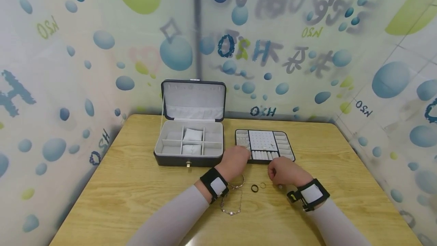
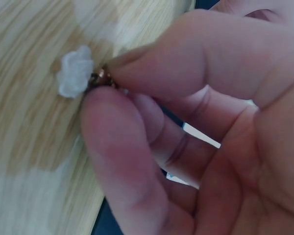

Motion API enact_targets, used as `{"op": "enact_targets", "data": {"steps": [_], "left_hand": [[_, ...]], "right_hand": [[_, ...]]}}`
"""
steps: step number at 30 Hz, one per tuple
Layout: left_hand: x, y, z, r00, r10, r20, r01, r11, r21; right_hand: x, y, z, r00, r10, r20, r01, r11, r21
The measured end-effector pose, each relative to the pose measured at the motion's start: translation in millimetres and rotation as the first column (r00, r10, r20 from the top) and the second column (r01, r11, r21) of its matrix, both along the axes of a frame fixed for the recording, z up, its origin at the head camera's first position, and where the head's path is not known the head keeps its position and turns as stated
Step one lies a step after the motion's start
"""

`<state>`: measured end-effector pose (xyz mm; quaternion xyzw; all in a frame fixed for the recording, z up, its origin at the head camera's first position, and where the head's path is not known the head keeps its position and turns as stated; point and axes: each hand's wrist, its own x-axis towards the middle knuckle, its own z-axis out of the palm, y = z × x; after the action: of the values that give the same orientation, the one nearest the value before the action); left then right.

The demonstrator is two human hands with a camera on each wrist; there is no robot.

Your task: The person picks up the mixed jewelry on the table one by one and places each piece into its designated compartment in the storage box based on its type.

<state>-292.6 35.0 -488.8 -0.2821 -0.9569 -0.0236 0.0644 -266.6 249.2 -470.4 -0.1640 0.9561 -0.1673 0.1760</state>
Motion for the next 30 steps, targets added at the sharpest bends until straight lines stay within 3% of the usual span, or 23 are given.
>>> {"op": "enact_targets", "data": {"steps": [8, 21, 30], "left_hand": [[0.2, 0.2, 1.1, 1.000, -0.004, 0.010, 0.004, 1.000, 0.005], [2.5, -0.2, 5.0, 1.000, -0.001, 0.021, 0.001, 1.000, 0.006], [1.7, -0.6, 3.5, 1.000, -0.021, 0.002, 0.021, 1.000, -0.001]], "right_hand": [[-2.7, 1.5, 0.8, 0.999, -0.046, -0.007, 0.046, 0.999, 0.002], [-11.6, 11.3, 3.8, 0.996, -0.011, -0.089, 0.001, 0.993, -0.116], [-17.9, 21.6, 8.2, 0.989, -0.114, -0.092, 0.091, 0.971, -0.222]]}}
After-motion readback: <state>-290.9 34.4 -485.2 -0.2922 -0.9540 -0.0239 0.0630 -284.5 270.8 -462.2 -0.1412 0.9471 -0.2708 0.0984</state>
